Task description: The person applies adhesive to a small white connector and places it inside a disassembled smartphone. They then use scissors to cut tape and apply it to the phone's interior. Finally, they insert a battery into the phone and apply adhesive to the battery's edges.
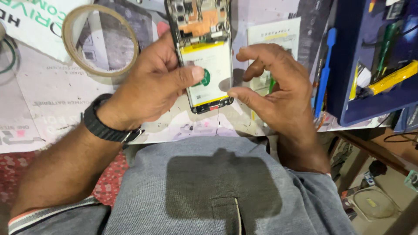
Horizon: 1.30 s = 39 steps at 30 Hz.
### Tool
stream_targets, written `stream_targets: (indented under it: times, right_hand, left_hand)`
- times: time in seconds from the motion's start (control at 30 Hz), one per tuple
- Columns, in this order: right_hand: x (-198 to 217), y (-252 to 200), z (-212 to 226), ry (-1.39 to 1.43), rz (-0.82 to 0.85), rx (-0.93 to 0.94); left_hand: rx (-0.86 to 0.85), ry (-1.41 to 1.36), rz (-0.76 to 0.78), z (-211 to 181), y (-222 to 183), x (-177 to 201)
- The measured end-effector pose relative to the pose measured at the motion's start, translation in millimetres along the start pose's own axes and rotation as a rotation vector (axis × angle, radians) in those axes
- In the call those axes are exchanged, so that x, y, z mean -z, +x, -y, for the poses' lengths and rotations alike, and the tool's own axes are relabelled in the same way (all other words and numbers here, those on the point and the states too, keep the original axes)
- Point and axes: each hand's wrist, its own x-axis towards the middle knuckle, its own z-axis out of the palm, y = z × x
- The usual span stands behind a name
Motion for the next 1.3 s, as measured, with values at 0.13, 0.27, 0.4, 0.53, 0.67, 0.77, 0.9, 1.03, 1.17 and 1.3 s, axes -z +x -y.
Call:
stream_targets:
  times: [0.13, 0.27, 0.4, 0.53, 0.67, 0.77, 0.9, 1.03, 1.17, 1.3]
  right_hand:
    - [1.7, -16.5, -1.1, -0.020, 0.089, -0.014]
    - [-1.6, -12.8, -7.5, 0.003, 0.110, 0.063]
    - [-2.3, -12.7, -10.0, 0.001, 0.128, 0.092]
    - [-2.8, -12.7, -15.7, -0.020, 0.128, 0.122]
    - [-5.0, -16.0, -20.5, 0.008, 0.110, 0.122]
    - [-7.5, -15.0, -23.0, -0.002, 0.105, 0.141]
    - [-11.7, -7.2, -20.2, -0.026, 0.065, 0.169]
    - [-10.3, -10.3, -12.6, -0.103, 0.040, 0.157]
    - [-13.0, -5.8, -12.7, -0.104, 0.034, 0.181]
    - [-14.2, -6.0, -11.0, -0.119, 0.011, 0.163]
  left_hand:
    - [-0.046, -0.016, 0.039, 6.9, -8.3, 11.9]
    - [-0.045, -0.018, 0.048, 5.1, -6.5, 15.7]
    - [-0.051, -0.009, 0.047, 5.5, -7.5, 14.5]
    - [-0.047, 0.050, 0.030, 4.6, -7.2, 13.1]
    - [-0.038, 0.154, -0.007, 4.2, -7.7, 12.1]
    - [-0.050, 0.263, 0.001, 2.9, -7.8, 10.7]
    - [-0.094, 0.417, 0.016, -3.4, -5.6, 3.8]
    - [-0.141, 0.423, 0.041, -3.6, -5.6, -0.3]
    - [-0.120, 0.448, 0.032, -6.7, -6.9, -3.1]
    - [-0.143, 0.499, 0.055, -7.3, -5.3, -4.8]
